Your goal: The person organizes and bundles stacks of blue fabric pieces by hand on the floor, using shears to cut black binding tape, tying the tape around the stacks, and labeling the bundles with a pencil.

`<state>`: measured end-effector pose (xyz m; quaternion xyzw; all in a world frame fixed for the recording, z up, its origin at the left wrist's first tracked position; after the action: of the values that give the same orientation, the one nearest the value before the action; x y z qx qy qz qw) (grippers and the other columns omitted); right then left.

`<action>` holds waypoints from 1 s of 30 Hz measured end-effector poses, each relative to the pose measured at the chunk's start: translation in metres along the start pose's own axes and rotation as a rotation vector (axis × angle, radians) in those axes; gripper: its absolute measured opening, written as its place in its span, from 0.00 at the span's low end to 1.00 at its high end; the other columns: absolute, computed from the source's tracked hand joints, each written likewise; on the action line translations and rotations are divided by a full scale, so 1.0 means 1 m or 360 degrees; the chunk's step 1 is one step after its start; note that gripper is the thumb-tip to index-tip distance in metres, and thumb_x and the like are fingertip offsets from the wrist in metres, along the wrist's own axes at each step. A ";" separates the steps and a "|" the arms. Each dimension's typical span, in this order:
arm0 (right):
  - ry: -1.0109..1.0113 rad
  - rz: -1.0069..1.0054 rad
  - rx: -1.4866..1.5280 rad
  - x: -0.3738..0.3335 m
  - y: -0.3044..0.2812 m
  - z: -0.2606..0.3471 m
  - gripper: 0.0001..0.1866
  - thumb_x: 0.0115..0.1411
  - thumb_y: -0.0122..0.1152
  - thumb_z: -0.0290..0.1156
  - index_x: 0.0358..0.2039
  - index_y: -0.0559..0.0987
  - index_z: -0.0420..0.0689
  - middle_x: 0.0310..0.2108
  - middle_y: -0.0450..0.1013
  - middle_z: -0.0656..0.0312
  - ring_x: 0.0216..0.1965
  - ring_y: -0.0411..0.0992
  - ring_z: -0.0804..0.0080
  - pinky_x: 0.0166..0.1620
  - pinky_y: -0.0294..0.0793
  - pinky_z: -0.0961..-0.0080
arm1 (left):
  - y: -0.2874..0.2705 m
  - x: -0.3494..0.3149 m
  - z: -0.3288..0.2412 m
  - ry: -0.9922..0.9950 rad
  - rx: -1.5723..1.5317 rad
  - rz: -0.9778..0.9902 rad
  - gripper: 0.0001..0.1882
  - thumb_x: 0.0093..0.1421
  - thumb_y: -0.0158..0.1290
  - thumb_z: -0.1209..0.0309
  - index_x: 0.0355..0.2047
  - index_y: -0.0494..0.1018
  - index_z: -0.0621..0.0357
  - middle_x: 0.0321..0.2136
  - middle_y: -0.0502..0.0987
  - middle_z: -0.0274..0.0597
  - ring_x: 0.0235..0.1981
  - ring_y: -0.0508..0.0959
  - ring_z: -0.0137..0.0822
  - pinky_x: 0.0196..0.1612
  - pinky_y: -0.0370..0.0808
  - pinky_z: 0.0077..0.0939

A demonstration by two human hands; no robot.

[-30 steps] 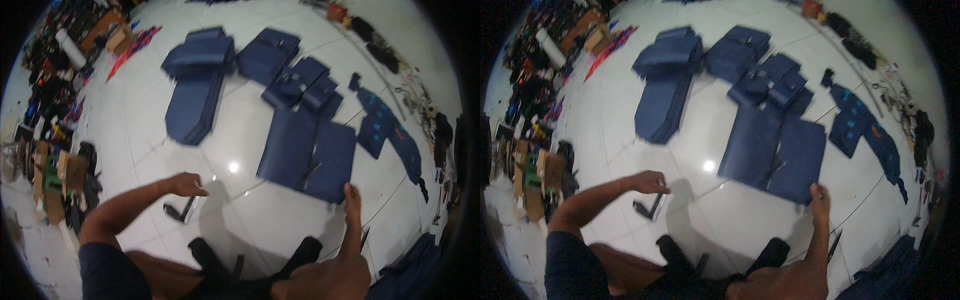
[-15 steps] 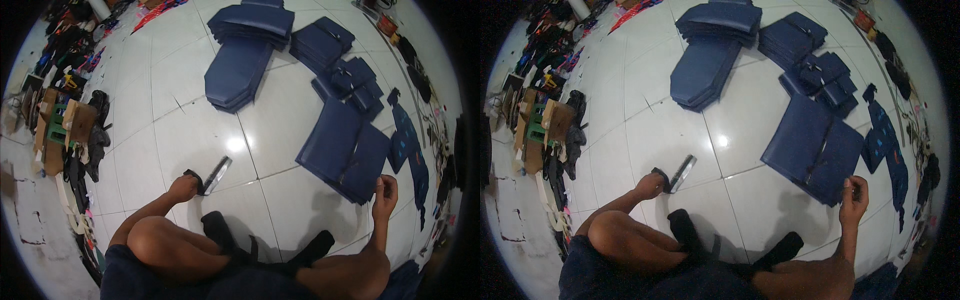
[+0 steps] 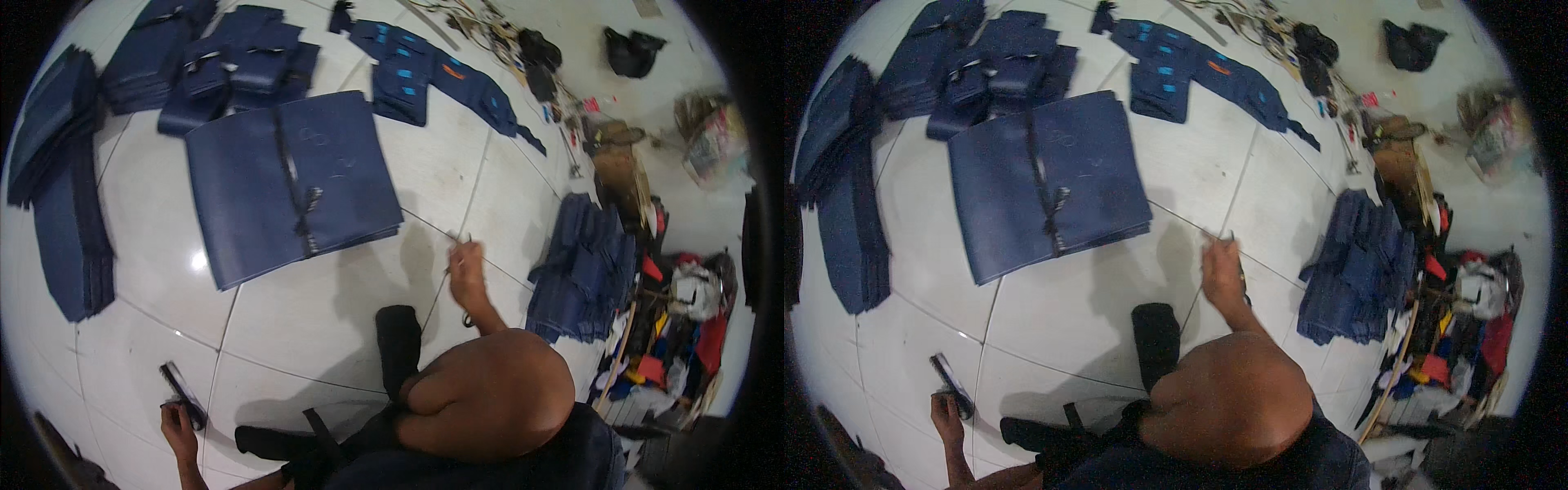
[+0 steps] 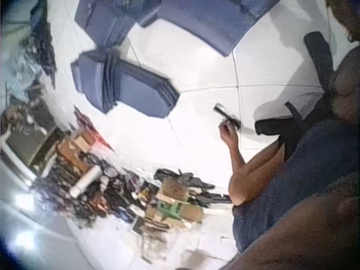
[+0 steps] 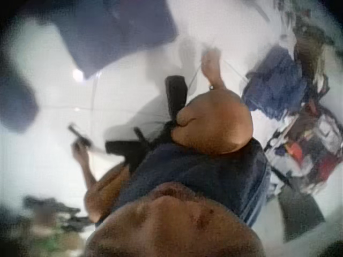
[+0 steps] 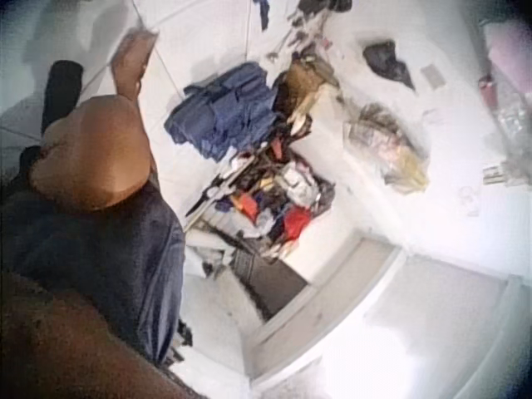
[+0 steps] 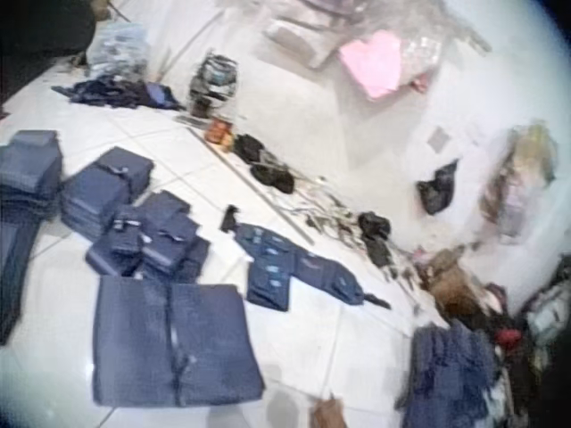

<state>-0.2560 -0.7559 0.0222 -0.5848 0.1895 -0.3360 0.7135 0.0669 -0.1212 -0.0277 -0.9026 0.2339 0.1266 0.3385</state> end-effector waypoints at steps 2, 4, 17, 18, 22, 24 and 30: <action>0.0374 0.0458 0.0600 -0.036 0.048 0.007 0.12 0.62 0.58 0.25 0.47 0.75 0.39 0.42 0.70 0.53 0.32 0.70 0.71 0.34 0.72 0.76 | 0.003 0.030 -0.017 0.0008 -0.0095 0.0088 0.06 0.66 0.48 0.75 0.31 0.66 0.61 0.25 0.66 0.32 0.26 0.65 0.24 0.30 0.65 0.22; 0.0597 0.0480 0.0613 -0.047 0.056 0.022 0.16 0.61 0.61 0.28 0.49 0.74 0.40 0.39 0.72 0.54 0.34 0.71 0.70 0.35 0.73 0.74 | 0.014 0.045 -0.043 -0.0002 -0.0157 0.0178 0.05 0.66 0.49 0.75 0.31 0.66 0.60 0.26 0.66 0.32 0.27 0.65 0.23 0.31 0.65 0.20; 0.0801 0.0298 0.0225 -0.155 0.019 -0.074 0.23 0.55 0.63 0.29 0.50 0.70 0.35 0.42 0.72 0.51 0.42 0.72 0.60 0.45 0.73 0.65 | -0.027 0.053 -0.039 -0.0424 -0.0356 -0.0129 0.06 0.65 0.51 0.67 0.32 0.67 0.55 0.21 0.68 0.30 0.19 0.68 0.23 0.21 0.67 0.19; 0.0773 0.0329 0.0193 -0.161 0.022 -0.073 0.23 0.54 0.63 0.28 0.50 0.70 0.35 0.42 0.71 0.50 0.42 0.72 0.59 0.45 0.73 0.64 | -0.028 0.051 -0.022 -0.0397 -0.0310 -0.0190 0.06 0.65 0.51 0.68 0.32 0.67 0.54 0.21 0.67 0.30 0.19 0.67 0.22 0.20 0.66 0.18; 0.0536 0.0420 -0.0082 -0.178 0.011 -0.070 0.23 0.54 0.60 0.24 0.50 0.69 0.34 0.43 0.71 0.48 0.42 0.72 0.55 0.48 0.72 0.61 | -0.016 0.031 -0.011 -0.0306 -0.0047 -0.0121 0.15 0.61 0.56 0.70 0.46 0.66 0.60 0.28 0.70 0.34 0.26 0.69 0.24 0.29 0.68 0.18; 0.0536 0.0490 -0.0118 -0.169 0.009 -0.062 0.23 0.53 0.59 0.23 0.51 0.69 0.34 0.43 0.71 0.46 0.42 0.72 0.53 0.49 0.71 0.60 | 0.001 0.036 -0.044 -0.0300 0.0029 -0.0060 0.22 0.60 0.58 0.68 0.51 0.64 0.61 0.35 0.70 0.40 0.32 0.71 0.28 0.33 0.70 0.21; 0.0930 0.1108 -0.0078 -0.130 0.015 -0.104 0.20 0.52 0.63 0.36 0.41 0.74 0.36 0.35 0.75 0.48 0.40 0.74 0.52 0.45 0.72 0.60 | 0.043 0.085 -0.087 -0.0193 0.0471 0.0100 0.21 0.61 0.56 0.60 0.45 0.71 0.65 0.37 0.75 0.52 0.33 0.77 0.46 0.37 0.75 0.38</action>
<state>-0.4129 -0.7372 -0.0333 -0.3836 0.5761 -0.2226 0.6866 0.1238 -0.2371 -0.0200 -0.8258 0.2571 0.1556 0.4772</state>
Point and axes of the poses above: each hand's wrist, its own x-axis towards the middle knuckle, its own y-axis out of the palm, z = x × y, the point moved 6 cm from there along x, towards the middle knuckle
